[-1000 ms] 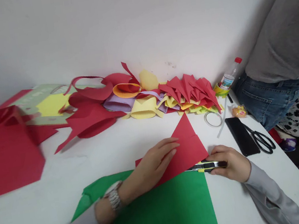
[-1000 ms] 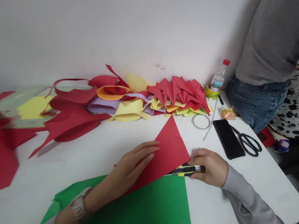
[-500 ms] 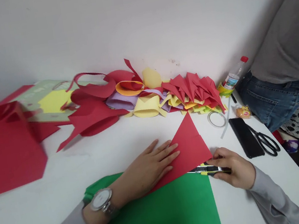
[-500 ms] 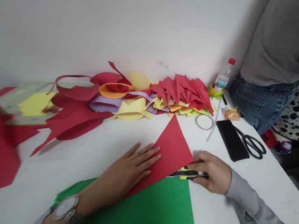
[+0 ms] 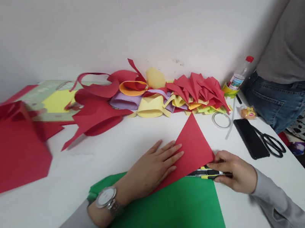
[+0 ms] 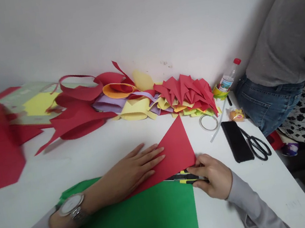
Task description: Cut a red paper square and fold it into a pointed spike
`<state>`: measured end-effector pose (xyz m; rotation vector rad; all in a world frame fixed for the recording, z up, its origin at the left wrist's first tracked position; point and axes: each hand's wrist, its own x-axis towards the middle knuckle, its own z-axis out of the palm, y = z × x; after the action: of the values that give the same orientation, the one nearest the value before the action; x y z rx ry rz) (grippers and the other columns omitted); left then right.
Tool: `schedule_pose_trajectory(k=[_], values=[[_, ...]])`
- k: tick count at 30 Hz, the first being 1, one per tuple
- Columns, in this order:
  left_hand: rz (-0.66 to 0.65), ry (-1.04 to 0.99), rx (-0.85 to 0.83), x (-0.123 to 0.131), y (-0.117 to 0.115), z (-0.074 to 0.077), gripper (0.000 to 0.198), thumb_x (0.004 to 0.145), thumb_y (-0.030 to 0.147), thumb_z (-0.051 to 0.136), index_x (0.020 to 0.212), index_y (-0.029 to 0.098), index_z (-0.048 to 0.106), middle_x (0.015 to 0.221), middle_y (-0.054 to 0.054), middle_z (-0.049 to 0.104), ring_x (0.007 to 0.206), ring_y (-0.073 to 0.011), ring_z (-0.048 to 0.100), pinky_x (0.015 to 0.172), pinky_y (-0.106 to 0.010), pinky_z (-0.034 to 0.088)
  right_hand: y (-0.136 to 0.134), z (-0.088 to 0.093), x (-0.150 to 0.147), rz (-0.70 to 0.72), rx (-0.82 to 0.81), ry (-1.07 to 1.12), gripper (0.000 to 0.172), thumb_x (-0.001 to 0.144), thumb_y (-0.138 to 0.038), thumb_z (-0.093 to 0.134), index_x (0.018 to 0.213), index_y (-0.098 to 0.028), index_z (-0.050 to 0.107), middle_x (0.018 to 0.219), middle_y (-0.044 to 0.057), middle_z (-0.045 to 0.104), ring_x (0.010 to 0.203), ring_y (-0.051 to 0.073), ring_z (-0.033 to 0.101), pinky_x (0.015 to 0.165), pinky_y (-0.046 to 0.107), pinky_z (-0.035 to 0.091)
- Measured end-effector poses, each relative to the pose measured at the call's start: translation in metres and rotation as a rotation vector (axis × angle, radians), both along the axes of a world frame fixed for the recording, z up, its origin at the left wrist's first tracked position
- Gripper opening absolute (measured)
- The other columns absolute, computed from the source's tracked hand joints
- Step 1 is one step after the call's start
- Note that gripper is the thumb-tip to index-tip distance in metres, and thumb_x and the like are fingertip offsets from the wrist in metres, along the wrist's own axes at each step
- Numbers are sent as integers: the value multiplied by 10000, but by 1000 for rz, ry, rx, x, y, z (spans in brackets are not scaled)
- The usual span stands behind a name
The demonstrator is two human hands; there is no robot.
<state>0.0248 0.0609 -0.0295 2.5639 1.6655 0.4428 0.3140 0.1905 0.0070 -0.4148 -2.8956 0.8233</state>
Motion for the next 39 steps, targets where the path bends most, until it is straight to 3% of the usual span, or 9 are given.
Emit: schedule_pose_trajectory(k=[10,14,16,20,22,27,34,39], values=[[9,13,-52,0,2,0,433,1038,357,305,1458,287,384,1516,-21,410,1435,-211,294,1202,-448,84,1,-1,3,34,-61,16,375,843,-297,647,1196,-173,675,992,119,598,904,221,586,787,345,525],[8,10,-53,0,0,3,441,1039,367,294,1463,276,374,1527,-22,389,1433,-212,298,1202,-444,107,9,5,7,43,-226,64,368,850,-367,659,1173,-194,687,987,97,606,805,176,610,689,288,537],[27,6,-44,-1,-1,4,481,1031,414,304,1482,251,340,1538,-50,364,1426,-216,317,1199,-432,145,16,5,10,-85,-221,165,377,869,-390,641,1196,-207,674,972,85,607,810,176,616,695,288,538],[82,13,-30,-2,-2,0,648,975,565,361,1495,182,314,1544,-111,337,1407,-254,353,1184,-424,222,37,-5,15,-460,47,285,356,878,-374,617,1175,-191,685,925,84,601,822,206,605,760,346,534],[93,10,-21,-3,-3,-2,690,950,602,392,1493,181,321,1540,-120,344,1399,-272,366,1176,-431,248,46,-13,18,-516,132,254,350,864,-367,625,1149,-179,700,890,80,600,808,214,603,777,368,533],[83,-28,16,-5,-4,-4,652,954,563,427,1498,222,314,1530,-106,370,1376,-280,404,1171,-442,272,57,-21,22,-455,137,162,357,851,-315,627,1171,-171,691,876,68,595,794,202,604,766,350,534],[90,-18,33,-6,-4,-6,688,944,562,452,1503,191,298,1527,-127,372,1377,-285,402,1171,-443,282,52,-12,24,-399,130,109,345,836,-250,639,1173,-191,689,913,62,601,763,175,601,734,320,525],[106,-66,30,-5,-5,-5,644,934,563,473,1468,217,375,1519,-113,395,1378,-287,400,1171,-447,293,50,-11,23,-386,112,123,344,833,-255,650,1171,-206,689,900,51,604,765,166,607,731,301,533]])
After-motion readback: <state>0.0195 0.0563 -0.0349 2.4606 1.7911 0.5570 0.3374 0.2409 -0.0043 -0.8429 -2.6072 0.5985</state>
